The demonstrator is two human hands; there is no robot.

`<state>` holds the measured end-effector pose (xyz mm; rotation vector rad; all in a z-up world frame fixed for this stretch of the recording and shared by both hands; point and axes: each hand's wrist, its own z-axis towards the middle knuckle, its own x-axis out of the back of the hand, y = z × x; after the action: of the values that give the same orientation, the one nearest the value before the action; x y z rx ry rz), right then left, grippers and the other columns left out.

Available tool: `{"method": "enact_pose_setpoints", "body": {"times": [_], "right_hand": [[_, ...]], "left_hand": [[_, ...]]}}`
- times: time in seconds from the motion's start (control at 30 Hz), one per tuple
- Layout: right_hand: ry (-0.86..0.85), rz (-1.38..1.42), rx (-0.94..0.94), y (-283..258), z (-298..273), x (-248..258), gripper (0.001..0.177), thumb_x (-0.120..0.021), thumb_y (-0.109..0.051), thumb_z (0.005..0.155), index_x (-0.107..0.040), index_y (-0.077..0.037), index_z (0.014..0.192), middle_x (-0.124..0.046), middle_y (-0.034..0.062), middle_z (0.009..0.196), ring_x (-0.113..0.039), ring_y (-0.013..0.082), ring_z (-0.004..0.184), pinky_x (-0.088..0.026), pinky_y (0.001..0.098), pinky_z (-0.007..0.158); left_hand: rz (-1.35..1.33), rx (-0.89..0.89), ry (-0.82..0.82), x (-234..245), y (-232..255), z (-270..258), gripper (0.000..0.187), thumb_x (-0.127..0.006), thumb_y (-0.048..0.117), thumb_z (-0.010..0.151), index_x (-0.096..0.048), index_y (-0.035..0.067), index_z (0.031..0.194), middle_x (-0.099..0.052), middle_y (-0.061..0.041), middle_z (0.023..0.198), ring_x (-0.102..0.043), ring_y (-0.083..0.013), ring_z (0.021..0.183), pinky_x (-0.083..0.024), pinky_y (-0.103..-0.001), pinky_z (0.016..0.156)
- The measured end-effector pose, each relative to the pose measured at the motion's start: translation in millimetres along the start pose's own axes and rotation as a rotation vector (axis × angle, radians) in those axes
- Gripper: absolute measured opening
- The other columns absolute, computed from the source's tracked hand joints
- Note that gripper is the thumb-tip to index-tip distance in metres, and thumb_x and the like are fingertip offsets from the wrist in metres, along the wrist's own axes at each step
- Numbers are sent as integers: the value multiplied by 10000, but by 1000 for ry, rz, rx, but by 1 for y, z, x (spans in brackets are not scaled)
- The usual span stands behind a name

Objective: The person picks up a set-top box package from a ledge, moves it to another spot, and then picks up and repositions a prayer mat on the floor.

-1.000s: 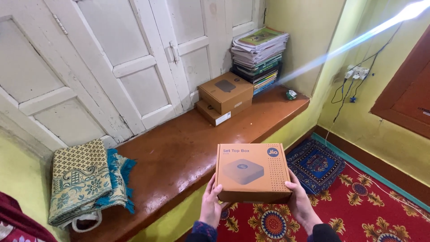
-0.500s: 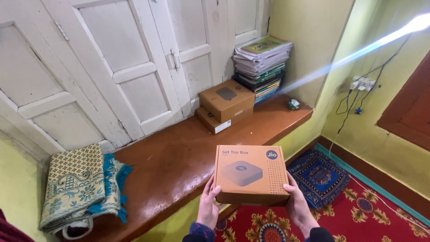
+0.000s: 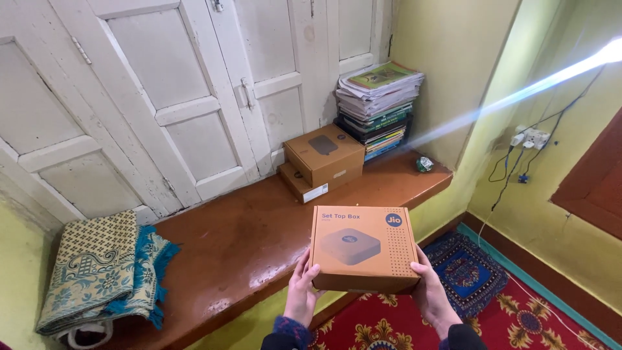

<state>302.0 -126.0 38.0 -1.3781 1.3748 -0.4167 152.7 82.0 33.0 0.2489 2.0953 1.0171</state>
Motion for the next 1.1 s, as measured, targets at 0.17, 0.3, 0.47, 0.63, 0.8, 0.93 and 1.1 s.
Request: {"method": "enact_pose_setpoints", "body": {"times": [0.17,0.3,0.47,0.63,0.8,0.93,1.1], "right_hand": [[-41,-20,1,-7,26,17,794,-460,-263,814,-381,-256,1604,-535,139,1440,-476,315,1205,-417,565,839],[-58,-29,-20,-21,34,20,806,-461,-263,799,-383,-275,1601,-538,148,1419,-483,345,1206,-439,594,809],[-86,3,-33,-28,49,30,803,-464,-237,808,-376,-256,1606,-530,137,1460,-493,333,1243,-431,568,876],[-93,16,-58,-29,56,33,804,-459,-227,819,-351,-274,1615,-516,135,1472,-482,327,1246,-399,516,915],[-95,-16,-46,-26,68,40,814,-464,-245,806,-367,-254,1614,-533,157,1433,-479,330,1213,-404,536,866],[-78,-74,-65,-29,72,41,810,-459,-287,804,-368,-280,1609,-544,149,1407,-476,327,1175,-402,550,809],[-63,-26,-68,-29,85,38,787,-455,-260,834,-363,-289,1615,-547,141,1408,-487,325,1161,-391,507,810]], "left_hand": [[9,-8,8,-16,-7,10,810,-697,145,779,-484,256,1552,-556,-93,1579,-511,-289,1396,-395,-646,1081],[18,-36,16,-26,-15,18,766,-666,138,816,-479,259,1548,-537,-97,1594,-527,-299,1390,-407,-656,1081],[-23,-55,47,-41,-21,15,761,-673,126,800,-505,242,1533,-605,-102,1534,-573,-291,1311,-472,-568,999],[30,-60,56,-42,-27,20,781,-683,184,776,-507,287,1530,-579,-41,1575,-551,-254,1359,-402,-584,1047],[-3,-46,78,-51,-27,19,753,-676,158,798,-518,267,1526,-617,-74,1534,-584,-282,1307,-460,-546,983],[-13,-33,81,-49,-31,32,769,-672,143,803,-486,248,1542,-602,-108,1540,-607,-306,1278,-515,-545,957],[-22,-27,62,-51,-27,50,797,-681,122,791,-477,236,1553,-612,-126,1517,-616,-309,1251,-534,-548,940]]}}
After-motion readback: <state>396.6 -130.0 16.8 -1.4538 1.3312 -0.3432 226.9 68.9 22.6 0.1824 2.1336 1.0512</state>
